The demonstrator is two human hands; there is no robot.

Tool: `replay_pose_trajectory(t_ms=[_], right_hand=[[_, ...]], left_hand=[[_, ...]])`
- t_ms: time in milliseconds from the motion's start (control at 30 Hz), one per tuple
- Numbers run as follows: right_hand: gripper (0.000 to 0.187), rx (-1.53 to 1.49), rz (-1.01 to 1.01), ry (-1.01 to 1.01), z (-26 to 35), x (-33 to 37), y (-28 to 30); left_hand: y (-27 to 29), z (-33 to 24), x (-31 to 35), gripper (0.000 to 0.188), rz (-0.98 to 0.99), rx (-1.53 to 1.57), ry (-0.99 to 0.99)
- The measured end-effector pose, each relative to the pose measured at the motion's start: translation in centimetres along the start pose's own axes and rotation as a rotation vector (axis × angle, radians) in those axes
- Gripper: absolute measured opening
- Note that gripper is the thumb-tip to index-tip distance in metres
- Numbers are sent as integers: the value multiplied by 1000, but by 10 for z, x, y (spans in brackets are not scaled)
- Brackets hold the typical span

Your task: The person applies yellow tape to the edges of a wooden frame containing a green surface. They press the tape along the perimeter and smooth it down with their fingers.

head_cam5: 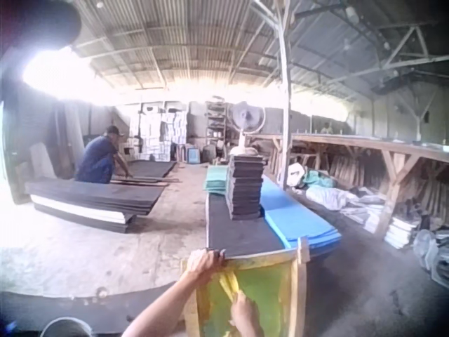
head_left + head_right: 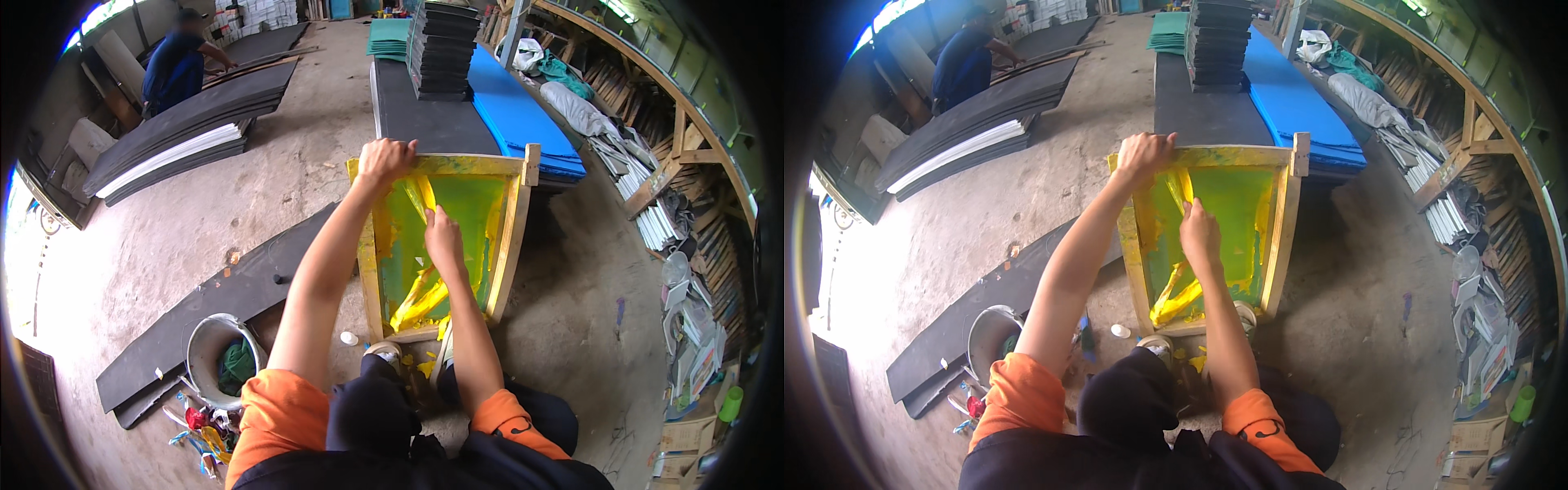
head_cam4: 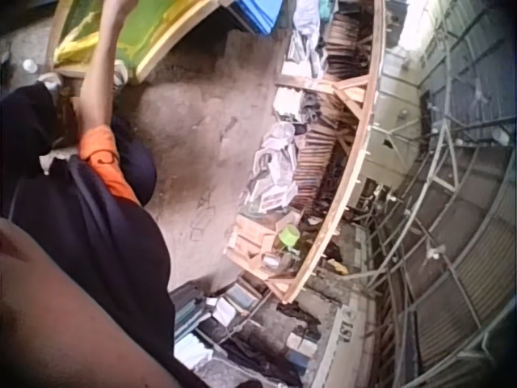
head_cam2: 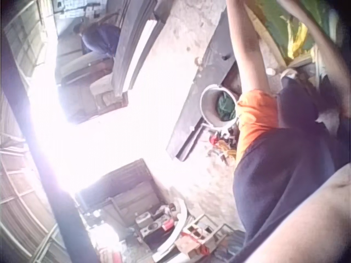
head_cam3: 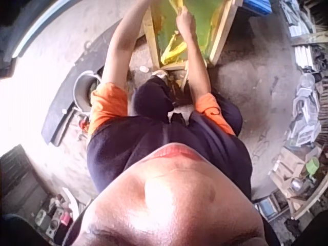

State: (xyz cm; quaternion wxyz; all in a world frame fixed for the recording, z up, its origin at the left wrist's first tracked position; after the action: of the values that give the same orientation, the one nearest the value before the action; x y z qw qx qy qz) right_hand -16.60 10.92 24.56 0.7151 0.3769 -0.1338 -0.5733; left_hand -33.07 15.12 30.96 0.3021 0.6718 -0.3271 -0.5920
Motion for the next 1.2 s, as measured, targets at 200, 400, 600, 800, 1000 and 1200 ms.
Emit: replay_pose_trajectory(t_ms=[200, 400, 600, 800, 1000, 1200], right_hand=[[47, -77, -13, -33, -25, -2, -13], [59, -378, -319, -302, -36, 1, 18], [56, -43, 56, -102, -30, -61, 1], [44, -156, 334, -134, -14, -94, -29], [37, -378, 396, -259, -17, -96, -44], [37, 48, 0, -55, -5, -87, -46]], left_hand=[[13, 44, 33, 39, -174, 80, 181], [5, 69, 30, 38, 36, 282, 380], [-8, 67, 32, 41, -138, 264, 383], [0, 52, 15, 47, 164, 117, 338], [-6, 53, 18, 45, 132, 59, 370], [-4, 47, 18, 42, -126, 92, 435]])
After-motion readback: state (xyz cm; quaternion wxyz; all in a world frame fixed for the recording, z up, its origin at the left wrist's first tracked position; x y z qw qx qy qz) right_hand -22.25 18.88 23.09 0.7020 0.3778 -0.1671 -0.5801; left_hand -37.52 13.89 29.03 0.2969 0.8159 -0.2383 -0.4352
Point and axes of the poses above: each hand's wrist, its own x-axis away from the middle knuckle, its own y-axis out of the back of the hand, z = x × y, the point moved 4 cm from there along -x, towards the middle knuckle, and after that the axes turned 4 degrees about -y, right-handed, at the moved point
